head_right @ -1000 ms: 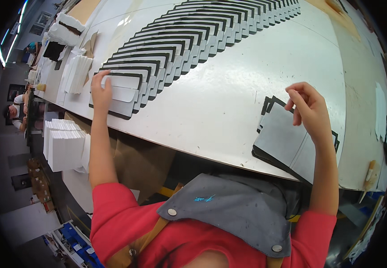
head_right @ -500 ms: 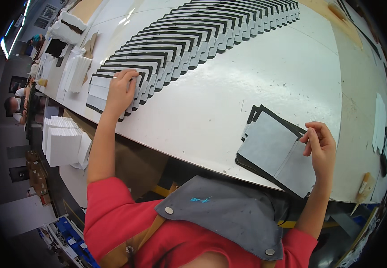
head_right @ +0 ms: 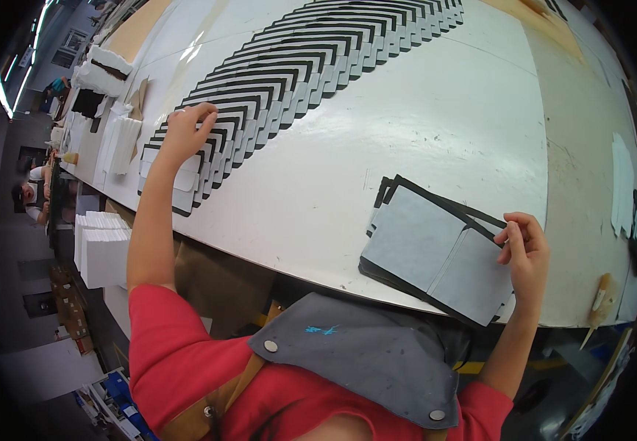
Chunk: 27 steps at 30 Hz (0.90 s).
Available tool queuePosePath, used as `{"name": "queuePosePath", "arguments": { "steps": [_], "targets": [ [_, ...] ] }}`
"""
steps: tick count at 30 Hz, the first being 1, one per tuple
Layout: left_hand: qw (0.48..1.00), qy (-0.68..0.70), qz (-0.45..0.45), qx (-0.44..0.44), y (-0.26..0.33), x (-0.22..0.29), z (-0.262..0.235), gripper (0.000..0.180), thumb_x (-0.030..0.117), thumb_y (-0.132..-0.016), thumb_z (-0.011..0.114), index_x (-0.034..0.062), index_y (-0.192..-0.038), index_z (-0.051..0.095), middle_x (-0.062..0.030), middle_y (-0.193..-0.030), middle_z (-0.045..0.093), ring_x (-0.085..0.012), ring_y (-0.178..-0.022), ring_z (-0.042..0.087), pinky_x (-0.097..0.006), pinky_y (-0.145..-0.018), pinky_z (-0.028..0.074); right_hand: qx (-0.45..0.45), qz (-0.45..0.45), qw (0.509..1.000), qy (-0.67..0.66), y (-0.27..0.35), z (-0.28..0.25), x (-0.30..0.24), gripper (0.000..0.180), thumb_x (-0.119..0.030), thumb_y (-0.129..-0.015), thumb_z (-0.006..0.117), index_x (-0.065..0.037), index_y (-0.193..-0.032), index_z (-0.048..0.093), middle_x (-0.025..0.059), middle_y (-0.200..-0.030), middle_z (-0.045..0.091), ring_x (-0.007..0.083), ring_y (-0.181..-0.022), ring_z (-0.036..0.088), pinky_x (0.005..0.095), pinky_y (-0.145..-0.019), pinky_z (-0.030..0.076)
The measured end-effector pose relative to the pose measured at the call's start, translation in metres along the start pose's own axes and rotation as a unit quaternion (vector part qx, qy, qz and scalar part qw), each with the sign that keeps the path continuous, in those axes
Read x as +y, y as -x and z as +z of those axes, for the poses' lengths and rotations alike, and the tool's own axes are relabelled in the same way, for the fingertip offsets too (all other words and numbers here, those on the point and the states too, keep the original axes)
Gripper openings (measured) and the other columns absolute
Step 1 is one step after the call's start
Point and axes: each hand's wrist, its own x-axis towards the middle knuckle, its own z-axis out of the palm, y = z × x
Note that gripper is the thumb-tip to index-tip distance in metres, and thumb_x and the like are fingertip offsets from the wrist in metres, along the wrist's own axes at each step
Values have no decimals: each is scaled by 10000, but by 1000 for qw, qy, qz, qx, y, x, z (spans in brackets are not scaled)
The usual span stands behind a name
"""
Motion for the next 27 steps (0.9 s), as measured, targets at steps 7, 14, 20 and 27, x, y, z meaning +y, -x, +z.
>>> {"name": "queuePosePath", "arguments": {
  "steps": [7,14,20,27],
  "targets": [
    [993,-97,10,-66,-22,20,-6,309,195,-867,525,182,-1165,604,-55,-743,628,-202,-771,563,-365,-817,352,29,7,999,-27,6,-12,21,157,-108,-927,483,-3,-993,578,21,-685,568,27,-497,435,166,-456,343],
    [990,-121,24,-63,-36,28,-6,197,213,-845,546,128,-978,664,-34,-884,633,-212,-899,562,-378,-840,338,50,11,997,-62,6,-17,35,152,-113,-932,482,-14,-991,581,14,-677,567,19,-477,421,153,-440,328],
    [986,-133,101,15,-54,24,6,169,216,-829,556,79,-843,654,-22,-924,641,-221,-966,554,-396,-888,335,49,17,996,-68,5,-15,36,145,-113,-930,486,-21,-989,582,7,-675,566,14,-478,419,149,-432,323],
    [994,-90,42,-54,-74,28,5,197,232,-838,544,67,-813,648,-48,-846,655,-225,-877,569,-383,-861,318,52,27,995,-78,6,-15,36,141,-110,-926,490,-22,-984,584,5,-673,563,13,-480,422,149,-431,321]
  ]
}}
